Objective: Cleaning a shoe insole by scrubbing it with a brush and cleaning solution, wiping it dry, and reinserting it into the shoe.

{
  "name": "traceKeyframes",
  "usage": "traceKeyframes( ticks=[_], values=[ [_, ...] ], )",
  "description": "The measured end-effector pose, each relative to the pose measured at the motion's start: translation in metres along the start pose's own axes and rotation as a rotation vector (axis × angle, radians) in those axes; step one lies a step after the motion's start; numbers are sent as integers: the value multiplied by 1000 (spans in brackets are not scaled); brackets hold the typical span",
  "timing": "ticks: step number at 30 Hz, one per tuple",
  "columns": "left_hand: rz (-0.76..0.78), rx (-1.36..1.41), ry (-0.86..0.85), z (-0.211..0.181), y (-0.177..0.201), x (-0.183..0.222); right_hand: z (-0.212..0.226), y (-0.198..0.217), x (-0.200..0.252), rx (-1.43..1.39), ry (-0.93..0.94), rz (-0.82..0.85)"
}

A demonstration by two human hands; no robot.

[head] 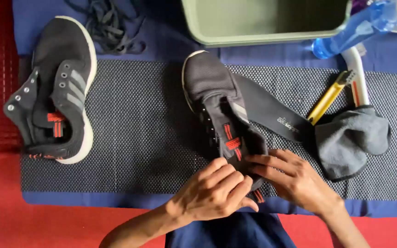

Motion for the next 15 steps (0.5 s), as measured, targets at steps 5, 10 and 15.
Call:
traceKeyframes(
  ticks=[5,10,15],
  values=[
    [119,107,3,18,36,-32,-36,37,-4,-123,-219,-184],
    [343,14,93,32,15,-44,-77,-12,-34,438,-361,-191],
    [598,-311,168,41,-16,-39,-82,-32,-42,550,-376,-167]
  ],
)
Point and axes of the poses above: each hand's wrist, its own x-axis away from the middle knuckle, its own y-axis out of the back of the hand, z = x × y, the point moved 6 cm from there along -x, towards the middle knuckle, and after that the axes turned 11 degrees about x, right-handed, at the moved point
